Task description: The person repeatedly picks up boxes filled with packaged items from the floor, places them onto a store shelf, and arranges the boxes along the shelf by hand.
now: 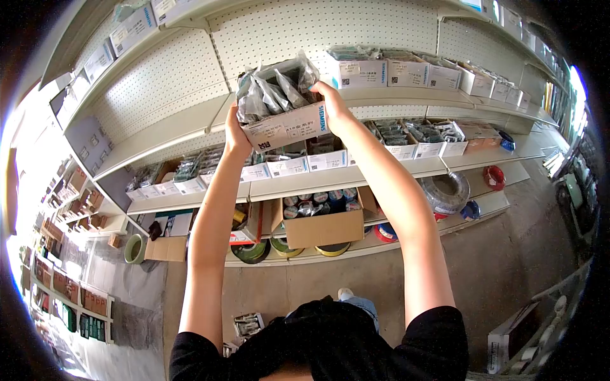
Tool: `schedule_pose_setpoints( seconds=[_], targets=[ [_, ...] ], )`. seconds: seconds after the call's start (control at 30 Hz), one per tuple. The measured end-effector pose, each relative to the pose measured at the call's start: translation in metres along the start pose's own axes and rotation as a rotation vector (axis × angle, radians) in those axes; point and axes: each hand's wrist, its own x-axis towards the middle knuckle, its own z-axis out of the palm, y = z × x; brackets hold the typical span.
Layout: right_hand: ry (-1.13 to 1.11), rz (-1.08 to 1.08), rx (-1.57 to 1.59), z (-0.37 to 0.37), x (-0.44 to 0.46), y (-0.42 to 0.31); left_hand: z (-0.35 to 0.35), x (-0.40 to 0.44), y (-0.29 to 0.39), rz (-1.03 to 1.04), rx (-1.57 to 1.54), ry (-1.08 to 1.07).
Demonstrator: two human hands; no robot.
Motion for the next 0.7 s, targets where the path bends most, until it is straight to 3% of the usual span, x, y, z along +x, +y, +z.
schedule_pose_setpoints(
  seconds=[0.27, 0.37, 0.43, 0.53, 0.7],
  targets=[
    [-0.038, -0.028, -0.068, -0.046, 0.070, 0.004, 0.009, 0.065, -0.041, -0.111, 0.036, 0.014],
    [0.062, -0.081, -0.190, -0.061, 0.093, 0.019, 0.002, 0.081, -0.058, -0.161, -0.029, -0.016],
    [0.071, -0.081, -0.052, -0.066, 0.098, 0.022, 0.015, 0.082, -0.055, -0.156, 0.019, 0.035],
    [0.315, -0.273, -0.312, -0.053, 0.100, 0.016, 0.027, 0.081, -0.044, -0.182, 0.083, 0.046],
    [0.388, -0.344, -0.413, -0.055, 0.119, 0.016, 0.032, 0.093, -0.043, -0.147, 0.169, 0.117]
  ],
)
